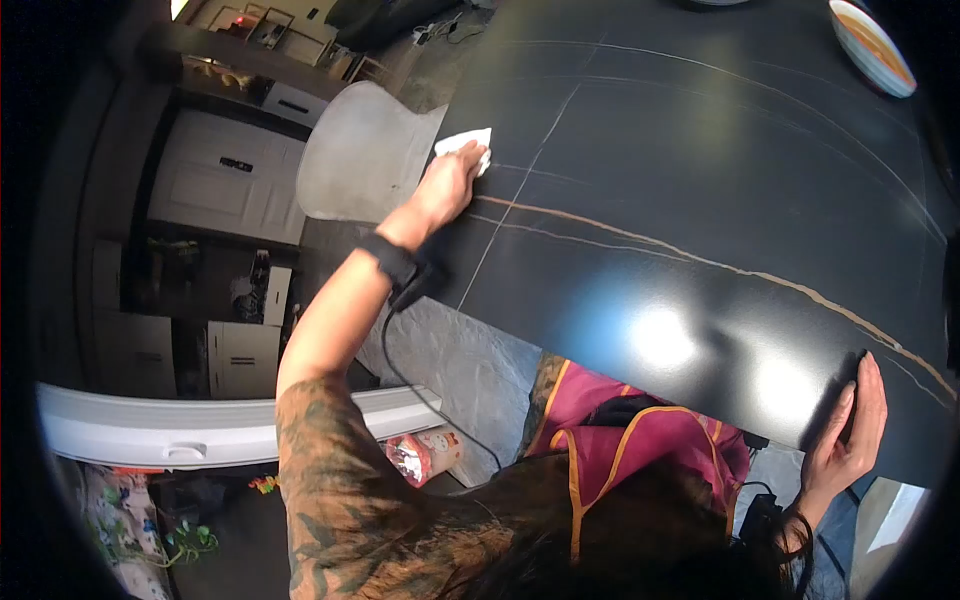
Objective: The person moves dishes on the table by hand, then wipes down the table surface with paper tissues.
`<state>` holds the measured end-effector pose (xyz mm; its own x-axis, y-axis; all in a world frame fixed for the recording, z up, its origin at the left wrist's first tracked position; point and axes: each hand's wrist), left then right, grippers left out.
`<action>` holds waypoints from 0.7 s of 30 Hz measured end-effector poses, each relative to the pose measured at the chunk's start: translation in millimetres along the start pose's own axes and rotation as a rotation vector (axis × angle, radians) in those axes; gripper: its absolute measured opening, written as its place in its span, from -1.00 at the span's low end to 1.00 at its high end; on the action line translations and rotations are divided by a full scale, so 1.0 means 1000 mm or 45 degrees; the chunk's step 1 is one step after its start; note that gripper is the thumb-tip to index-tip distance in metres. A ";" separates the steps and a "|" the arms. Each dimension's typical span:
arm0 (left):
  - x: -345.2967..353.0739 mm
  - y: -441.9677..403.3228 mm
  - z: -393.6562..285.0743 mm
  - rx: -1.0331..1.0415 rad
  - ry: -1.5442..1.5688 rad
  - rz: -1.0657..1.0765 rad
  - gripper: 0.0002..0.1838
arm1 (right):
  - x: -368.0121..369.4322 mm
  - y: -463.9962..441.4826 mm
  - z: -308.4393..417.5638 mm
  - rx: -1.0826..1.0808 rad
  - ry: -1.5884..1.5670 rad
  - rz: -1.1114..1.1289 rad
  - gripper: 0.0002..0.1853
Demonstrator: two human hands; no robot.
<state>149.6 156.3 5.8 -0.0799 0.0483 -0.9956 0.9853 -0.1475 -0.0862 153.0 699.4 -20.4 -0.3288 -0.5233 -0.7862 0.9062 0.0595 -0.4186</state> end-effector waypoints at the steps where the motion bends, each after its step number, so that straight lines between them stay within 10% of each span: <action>1: -0.008 -0.010 -0.004 -0.082 0.042 0.065 -0.68 | 0.000 0.000 0.000 -0.011 0.002 -0.006 -0.71; 12: -0.019 0.125 -0.091 -0.038 0.237 -0.033 -0.56 | -0.012 -0.002 0.006 -0.018 -0.104 0.079 -0.71; 21: -0.001 0.069 -0.017 -0.008 0.156 -0.065 -0.65 | -0.132 -0.082 -0.055 0.106 -0.267 0.028 -0.63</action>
<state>219.9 162.6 1.4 -0.1116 0.1759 -0.9781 0.9814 -0.1352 -0.1363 107.4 810.1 92.6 -0.2544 -0.6884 -0.6793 0.9341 0.0070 -0.3569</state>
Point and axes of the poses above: each hand's wrist, its own y-axis away from the middle knuckle, its own x-axis out of the palm, z = x × y, and after that the axes turned 11 degrees about x, right-handed
